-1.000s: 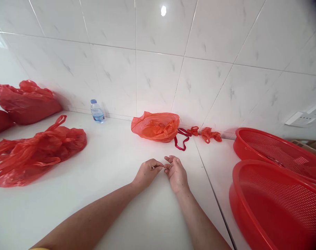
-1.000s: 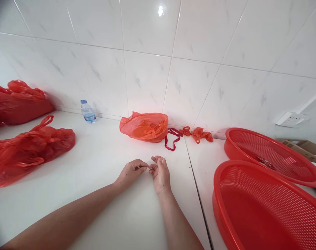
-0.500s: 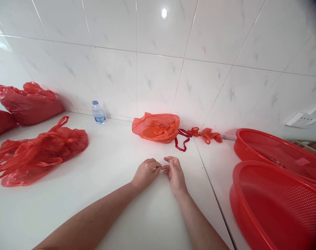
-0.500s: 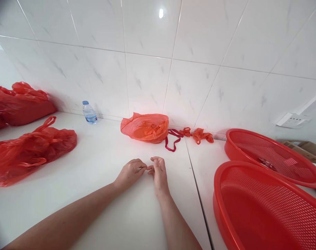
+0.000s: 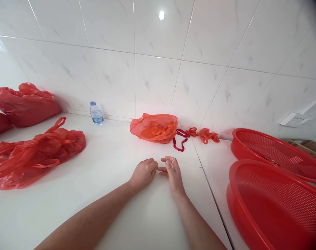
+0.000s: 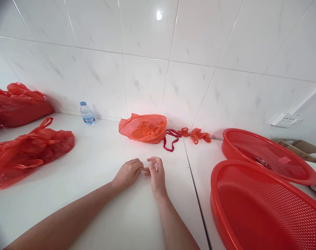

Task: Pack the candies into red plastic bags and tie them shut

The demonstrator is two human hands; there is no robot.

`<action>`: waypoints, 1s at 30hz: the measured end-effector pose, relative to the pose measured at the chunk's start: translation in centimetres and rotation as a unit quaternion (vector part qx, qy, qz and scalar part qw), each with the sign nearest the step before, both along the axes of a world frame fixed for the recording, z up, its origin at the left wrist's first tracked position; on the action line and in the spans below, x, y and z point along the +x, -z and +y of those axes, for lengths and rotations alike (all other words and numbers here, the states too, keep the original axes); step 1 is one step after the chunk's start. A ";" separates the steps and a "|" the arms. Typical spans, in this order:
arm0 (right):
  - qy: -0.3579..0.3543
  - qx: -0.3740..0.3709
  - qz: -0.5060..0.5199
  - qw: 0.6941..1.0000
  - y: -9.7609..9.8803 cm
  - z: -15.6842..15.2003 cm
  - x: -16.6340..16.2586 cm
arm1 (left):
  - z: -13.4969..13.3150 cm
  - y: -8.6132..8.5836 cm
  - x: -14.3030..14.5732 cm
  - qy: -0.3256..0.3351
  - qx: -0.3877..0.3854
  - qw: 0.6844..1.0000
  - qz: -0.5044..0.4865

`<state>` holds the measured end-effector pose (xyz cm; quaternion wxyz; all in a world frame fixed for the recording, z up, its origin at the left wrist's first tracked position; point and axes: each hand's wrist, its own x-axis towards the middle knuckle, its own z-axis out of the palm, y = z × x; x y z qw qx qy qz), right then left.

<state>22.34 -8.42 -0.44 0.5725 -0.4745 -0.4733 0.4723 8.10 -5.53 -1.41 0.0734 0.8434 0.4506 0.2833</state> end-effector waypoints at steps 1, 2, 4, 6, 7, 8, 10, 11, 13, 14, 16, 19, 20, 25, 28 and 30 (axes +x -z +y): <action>0.000 -0.004 0.009 1.000 0.0 0.0 0.0 | 0.0 -0.1 0.0 -0.002 -0.003 1.000 -0.005; 0.001 -0.007 0.015 1.000 0.0 0.0 0.0 | 0.0 -0.1 0.0 -0.004 -0.006 1.000 -0.011; 0.002 -0.010 0.024 1.000 -0.1 0.0 -0.1 | -0.1 -0.2 0.1 -0.010 -0.020 0.999 -0.023; 0.002 -0.013 0.029 0.999 -0.1 0.1 -0.1 | -0.1 -0.3 0.1 -0.019 -0.046 0.998 -0.042; 0.002 -0.014 0.031 0.999 -0.1 0.1 -0.1 | -0.1 -0.3 0.2 -0.025 -0.063 0.996 -0.055; 0.001 -0.015 0.035 0.999 -0.1 0.1 -0.1 | -0.2 -0.4 0.2 -0.031 -0.079 0.994 -0.068; -0.002 -0.017 0.044 0.999 -0.1 0.0 -0.1 | -0.2 -0.5 0.3 -0.041 -0.101 0.990 -0.088; -0.003 -0.018 0.049 0.999 -0.1 0.0 -0.1 | -0.2 -0.5 0.3 -0.046 -0.107 0.989 -0.095; -0.007 -0.019 0.057 0.998 -0.1 -0.2 -0.1 | -0.1 -0.6 0.3 -0.055 -0.114 0.986 -0.105; -0.007 -0.019 0.057 0.998 -0.1 -0.2 -0.2 | 0.0 -0.6 0.3 -0.058 -0.117 0.985 -0.113; -0.004 -0.017 0.044 0.999 -0.2 -0.3 -0.2 | 0.2 -0.7 0.1 -0.057 -0.124 0.982 -0.130; 0.018 -0.009 -0.011 1.000 -0.4 -0.5 -0.1 | 0.6 -0.8 -0.4 -0.047 -0.143 0.975 -0.161; 0.028 -0.007 -0.032 0.999 -0.5 -0.5 0.0 | 0.7 -0.8 -0.6 -0.044 -0.156 0.972 -0.171; 0.074 0.006 -0.083 0.994 -1.4 -0.7 1.0 | 0.9 -1.0 -1.1 -0.034 -0.214 0.960 -0.179; 0.084 0.005 -0.104 0.991 -2.0 -1.1 2.0 | 1.0 -1.2 -1.4 -0.027 -0.218 0.959 -0.179; 0.091 0.004 -0.127 0.988 -2.3 -1.5 2.9 | 1.1 -1.4 -1.7 -0.026 -0.226 0.953 -0.198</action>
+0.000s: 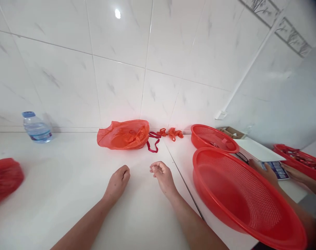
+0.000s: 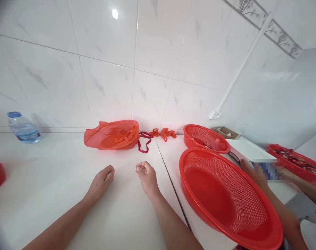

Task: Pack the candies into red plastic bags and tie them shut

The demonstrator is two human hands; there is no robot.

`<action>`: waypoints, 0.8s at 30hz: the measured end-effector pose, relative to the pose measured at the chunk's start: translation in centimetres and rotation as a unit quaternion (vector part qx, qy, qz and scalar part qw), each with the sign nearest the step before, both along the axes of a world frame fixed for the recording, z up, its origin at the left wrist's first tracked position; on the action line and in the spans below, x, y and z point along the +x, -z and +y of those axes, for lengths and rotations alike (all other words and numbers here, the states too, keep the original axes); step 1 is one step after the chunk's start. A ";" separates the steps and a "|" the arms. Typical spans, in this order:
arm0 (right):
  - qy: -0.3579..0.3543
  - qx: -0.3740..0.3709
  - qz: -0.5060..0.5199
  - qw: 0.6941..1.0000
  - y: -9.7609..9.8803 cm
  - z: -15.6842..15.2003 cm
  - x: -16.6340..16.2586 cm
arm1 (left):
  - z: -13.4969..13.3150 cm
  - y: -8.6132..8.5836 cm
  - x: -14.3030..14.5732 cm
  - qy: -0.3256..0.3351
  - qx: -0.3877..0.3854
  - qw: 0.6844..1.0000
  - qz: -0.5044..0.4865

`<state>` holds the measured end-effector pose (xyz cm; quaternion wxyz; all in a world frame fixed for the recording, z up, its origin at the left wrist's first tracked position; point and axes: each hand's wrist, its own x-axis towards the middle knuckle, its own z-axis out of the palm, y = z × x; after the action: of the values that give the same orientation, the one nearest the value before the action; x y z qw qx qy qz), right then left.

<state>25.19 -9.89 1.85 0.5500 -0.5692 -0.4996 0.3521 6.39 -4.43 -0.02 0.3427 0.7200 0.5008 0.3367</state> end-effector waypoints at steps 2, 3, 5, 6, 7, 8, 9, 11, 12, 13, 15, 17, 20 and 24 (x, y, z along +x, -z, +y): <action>0.017 0.001 -0.025 1.000 -0.1 -0.5 1.0 | 0.3 -0.1 -0.4 -0.012 -0.021 0.999 -0.026; 0.028 0.002 -0.035 0.999 -0.2 -0.8 1.6 | 0.5 0.0 -0.6 -0.022 -0.033 0.999 -0.035; 0.054 0.000 -0.053 0.997 -0.4 -1.6 2.7 | 1.0 0.1 -1.1 -0.042 -0.052 0.997 -0.044; 0.068 -0.003 -0.059 0.996 -0.6 -2.1 3.3 | 1.3 0.2 -1.4 -0.051 -0.058 0.996 -0.043; 0.080 -0.009 -0.064 0.995 -0.8 -2.7 3.9 | 1.5 0.3 -1.6 -0.057 -0.062 0.996 -0.040; 0.092 -0.016 -0.066 0.993 -1.0 -3.4 4.4 | 1.7 0.4 -1.8 -0.060 -0.064 0.996 -0.035; 0.105 -0.024 -0.067 0.992 -1.2 -4.1 5.0 | 1.8 0.4 -1.9 -0.061 -0.063 0.996 -0.029; 0.127 -0.038 -0.067 0.989 -1.6 -5.7 5.9 | 1.9 0.4 -2.1 -0.060 -0.053 0.997 -0.021; 0.134 -0.043 -0.068 0.988 -1.7 -6.5 6.3 | 1.9 0.4 -2.2 -0.061 -0.046 0.997 -0.021; 0.142 -0.047 -0.069 0.986 -1.7 -7.3 6.7 | 1.9 0.4 -2.2 -0.064 -0.040 0.997 -0.023; 0.159 -0.058 -0.064 0.984 -1.5 -8.6 7.4 | 1.9 0.2 -2.2 -0.075 -0.035 0.996 -0.029; 0.182 -0.064 -0.046 0.980 -1.2 -9.5 7.8 | 1.9 0.1 -2.1 -0.080 -0.040 0.996 -0.029; 0.210 -0.061 -0.010 0.976 -1.0 -10.2 7.9 | 1.9 0.0 -2.1 -0.070 -0.047 0.996 -0.025; 0.178 -0.063 -0.005 0.982 -2.8 -10.8 6.5 | 1.7 -0.1 -2.1 -0.057 -0.052 0.997 -0.028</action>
<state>31.65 -20.74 4.60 0.5644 -0.6840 -0.3701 0.2767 4.25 -2.74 0.03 0.3736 0.6618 0.5482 0.3492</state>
